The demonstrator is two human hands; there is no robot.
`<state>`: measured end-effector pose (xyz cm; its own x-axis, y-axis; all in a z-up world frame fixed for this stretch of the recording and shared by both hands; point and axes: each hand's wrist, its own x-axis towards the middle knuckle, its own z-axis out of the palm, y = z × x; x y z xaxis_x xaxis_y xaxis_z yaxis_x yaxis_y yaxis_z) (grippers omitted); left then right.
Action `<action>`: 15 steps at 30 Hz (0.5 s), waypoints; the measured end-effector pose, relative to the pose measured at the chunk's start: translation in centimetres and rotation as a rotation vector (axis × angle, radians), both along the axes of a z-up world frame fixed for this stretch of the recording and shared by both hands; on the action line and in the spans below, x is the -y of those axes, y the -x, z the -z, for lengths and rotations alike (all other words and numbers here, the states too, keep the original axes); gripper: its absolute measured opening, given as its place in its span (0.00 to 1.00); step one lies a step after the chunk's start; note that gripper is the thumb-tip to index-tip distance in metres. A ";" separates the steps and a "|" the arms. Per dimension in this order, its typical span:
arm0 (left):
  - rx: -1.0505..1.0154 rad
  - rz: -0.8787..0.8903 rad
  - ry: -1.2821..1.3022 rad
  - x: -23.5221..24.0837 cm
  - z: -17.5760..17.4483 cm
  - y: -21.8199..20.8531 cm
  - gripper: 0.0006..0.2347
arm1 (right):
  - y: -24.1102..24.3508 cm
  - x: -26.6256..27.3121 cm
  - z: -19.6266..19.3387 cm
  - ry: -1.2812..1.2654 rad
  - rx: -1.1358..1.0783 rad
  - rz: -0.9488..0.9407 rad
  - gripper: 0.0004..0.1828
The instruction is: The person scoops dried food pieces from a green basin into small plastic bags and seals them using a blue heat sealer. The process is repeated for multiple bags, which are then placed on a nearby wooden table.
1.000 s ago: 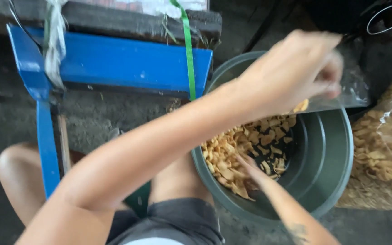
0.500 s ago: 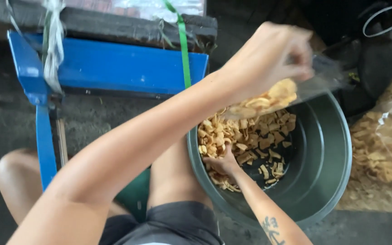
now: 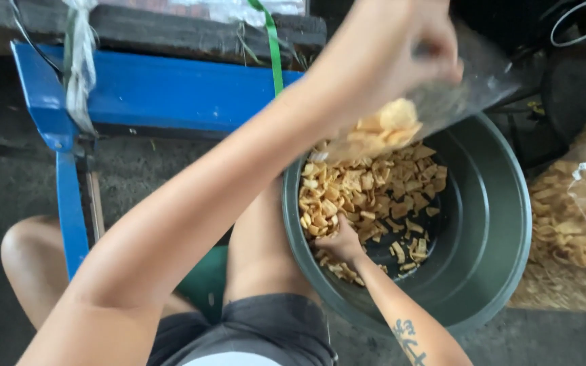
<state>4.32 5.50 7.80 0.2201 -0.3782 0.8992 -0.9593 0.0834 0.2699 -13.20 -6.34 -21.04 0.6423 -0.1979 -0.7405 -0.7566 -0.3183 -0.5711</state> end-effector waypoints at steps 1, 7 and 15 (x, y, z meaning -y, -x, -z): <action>-0.009 0.002 0.000 0.2 1.4 0.5 0.05 | 0.7 -0.1 -0.8 0.000 -0.009 0.002 0.63; -0.407 -0.066 -0.334 0.6 7.3 0.0 0.02 | -0.1 0.8 -5.3 0.075 -0.210 0.124 0.61; -0.295 -0.008 -0.446 1.8 9.2 1.4 0.03 | -0.3 13.4 -20.9 -0.687 1.077 0.411 0.16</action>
